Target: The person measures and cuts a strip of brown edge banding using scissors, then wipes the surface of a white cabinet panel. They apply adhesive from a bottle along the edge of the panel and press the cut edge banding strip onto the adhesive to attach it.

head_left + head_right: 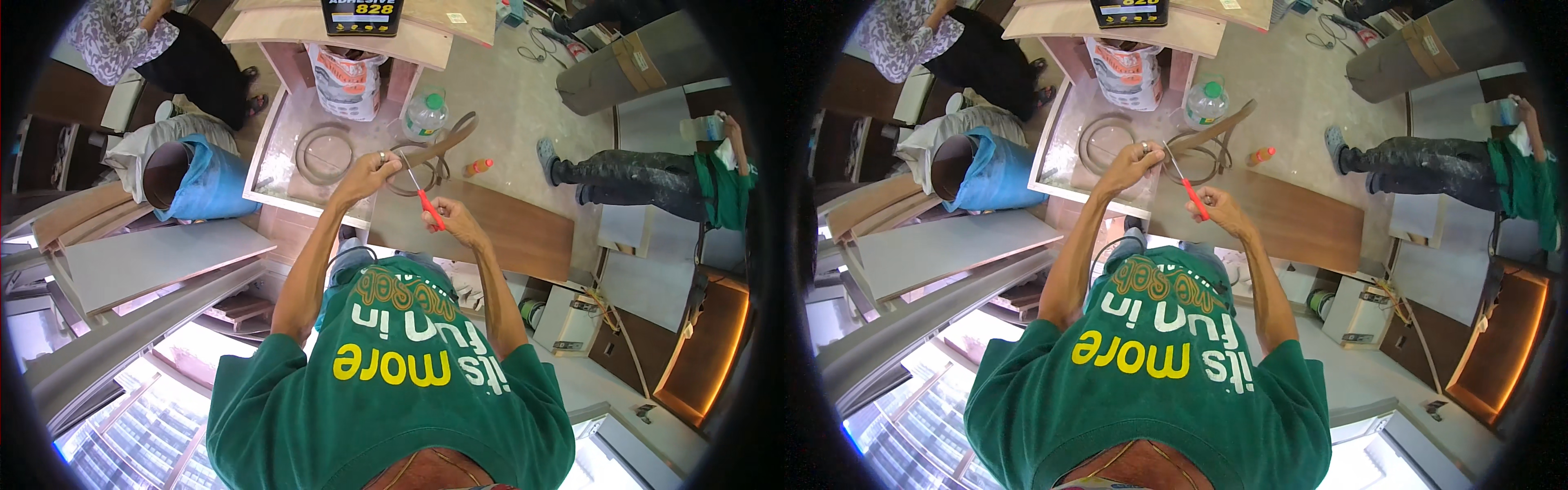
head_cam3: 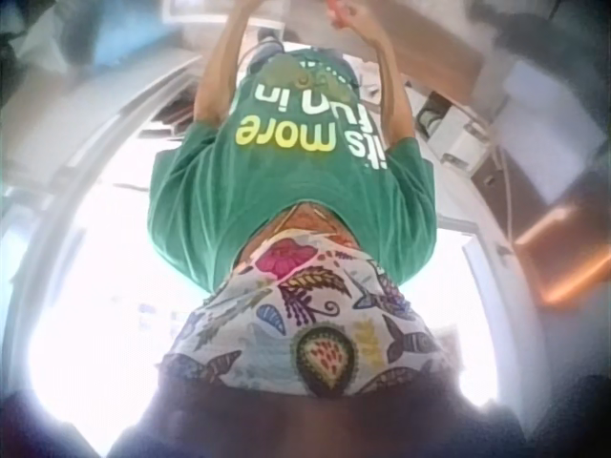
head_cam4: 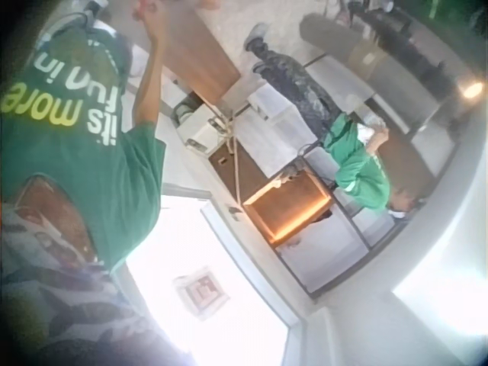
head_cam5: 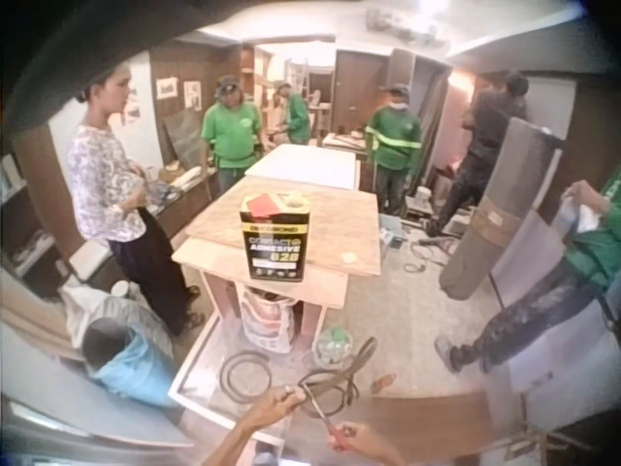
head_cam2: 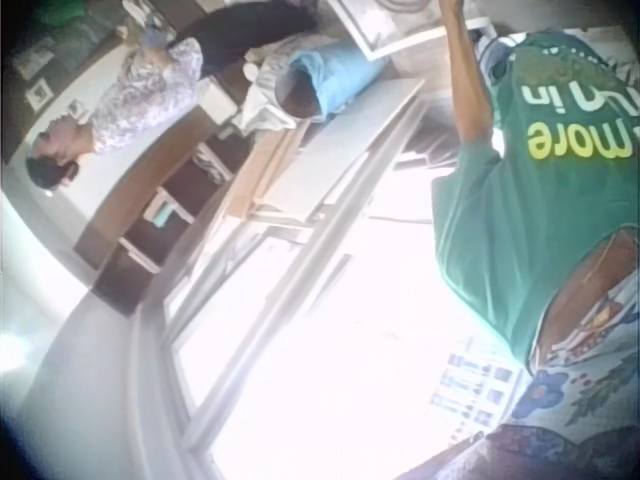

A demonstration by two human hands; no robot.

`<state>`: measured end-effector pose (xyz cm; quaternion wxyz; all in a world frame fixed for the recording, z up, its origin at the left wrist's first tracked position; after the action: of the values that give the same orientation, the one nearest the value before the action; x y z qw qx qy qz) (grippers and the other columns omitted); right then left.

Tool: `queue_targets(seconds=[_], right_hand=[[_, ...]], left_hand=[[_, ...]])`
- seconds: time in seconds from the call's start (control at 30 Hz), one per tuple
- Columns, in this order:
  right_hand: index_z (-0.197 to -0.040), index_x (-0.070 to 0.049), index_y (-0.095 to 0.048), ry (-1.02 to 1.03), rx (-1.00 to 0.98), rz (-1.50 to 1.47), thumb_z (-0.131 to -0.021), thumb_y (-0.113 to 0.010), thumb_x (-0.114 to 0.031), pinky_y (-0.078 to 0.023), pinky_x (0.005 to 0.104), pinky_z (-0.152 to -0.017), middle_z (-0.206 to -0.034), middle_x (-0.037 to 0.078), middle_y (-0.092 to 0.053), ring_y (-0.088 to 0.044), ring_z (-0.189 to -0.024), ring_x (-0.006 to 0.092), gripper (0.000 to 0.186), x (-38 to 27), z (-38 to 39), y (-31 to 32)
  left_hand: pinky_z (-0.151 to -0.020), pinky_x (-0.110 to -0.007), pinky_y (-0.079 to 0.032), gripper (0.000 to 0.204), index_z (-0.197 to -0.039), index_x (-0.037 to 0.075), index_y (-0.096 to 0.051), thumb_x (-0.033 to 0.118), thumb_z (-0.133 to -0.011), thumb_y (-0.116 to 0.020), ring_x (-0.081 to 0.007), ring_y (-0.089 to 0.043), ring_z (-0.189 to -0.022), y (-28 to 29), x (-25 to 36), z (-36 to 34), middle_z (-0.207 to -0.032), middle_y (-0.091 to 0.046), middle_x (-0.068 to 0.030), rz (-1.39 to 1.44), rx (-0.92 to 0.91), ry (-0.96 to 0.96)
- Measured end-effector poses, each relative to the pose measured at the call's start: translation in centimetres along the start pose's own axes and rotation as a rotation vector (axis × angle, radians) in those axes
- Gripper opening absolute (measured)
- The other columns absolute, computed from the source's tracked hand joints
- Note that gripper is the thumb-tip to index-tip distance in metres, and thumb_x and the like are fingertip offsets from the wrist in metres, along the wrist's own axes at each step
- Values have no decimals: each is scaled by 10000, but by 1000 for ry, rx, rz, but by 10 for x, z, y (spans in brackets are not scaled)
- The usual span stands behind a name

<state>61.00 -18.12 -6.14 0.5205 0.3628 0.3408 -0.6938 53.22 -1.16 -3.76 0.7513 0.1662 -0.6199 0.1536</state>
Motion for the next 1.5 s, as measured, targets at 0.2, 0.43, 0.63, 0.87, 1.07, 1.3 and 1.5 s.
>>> queue_targets(seconds=[0.2,0.43,0.63,0.87,1.07,1.3,1.5], right_hand=[[-957,-13,-585,56,-23,-35,-864,-712,-256,-490,259,-677,-779,37,-599,-569,-703,109,289,-7,-5,-3],[-955,-31,-585,41,-20,-75,-860,-721,-268,-482,251,-663,-780,37,-597,-565,-699,103,290,1,-9,-3],[-927,-55,-582,32,22,-86,-862,-722,-272,-476,243,-651,-769,30,-599,-565,-689,95,266,5,-10,-2],[-919,-58,-587,34,39,-94,-860,-726,-276,-477,242,-642,-766,38,-609,-571,-678,97,266,8,-12,0],[-937,-48,-591,25,20,-96,-866,-717,-279,-484,250,-653,-780,44,-613,-576,-686,106,272,10,-15,-1],[-958,-42,-583,86,10,-94,-876,-698,-257,-485,262,-686,-810,30,-594,-559,-727,101,257,-5,-28,4],[-921,-72,-586,54,46,-123,-869,-713,-272,-481,250,-649,-792,17,-589,-566,-696,96,243,3,-31,-1]], left_hand=[[-571,-215,-360,267,-872,95,-630,324,-976,-541,-42,-451,-625,-10,-9,1,-680,-531,58,62,-38,17],[-553,-249,-361,260,-839,76,-637,291,-958,-553,-64,-454,-609,-8,-14,-3,-650,-531,42,82,-19,26],[-554,-223,-353,279,-860,95,-625,331,-980,-535,-48,-454,-611,-9,-15,-7,-669,-526,53,41,-52,20],[-564,-221,-355,273,-851,93,-624,318,-979,-539,-48,-452,-607,-11,-21,-13,-665,-522,55,47,-65,45],[-564,-224,-370,253,-864,94,-631,306,-973,-546,-52,-459,-609,-8,-13,-17,-672,-526,53,-21,-82,-15],[-566,-230,-398,224,-869,86,-639,278,-958,-566,-62,-488,-615,-15,-18,-18,-676,-553,40,0,-128,97],[-574,-238,-400,217,-866,82,-637,270,-953,-572,-61,-490,-615,-13,-20,-19,-668,-549,43,-1,-128,116]])
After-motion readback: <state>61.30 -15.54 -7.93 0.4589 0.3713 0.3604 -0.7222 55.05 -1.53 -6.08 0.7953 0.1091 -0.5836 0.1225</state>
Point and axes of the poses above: each hand's wrist, its own z-axis away from the middle knuckle, its own y-axis out of the back of the hand, x = y × z, the point moved 10 cm from there along -z, towards the middle knuckle
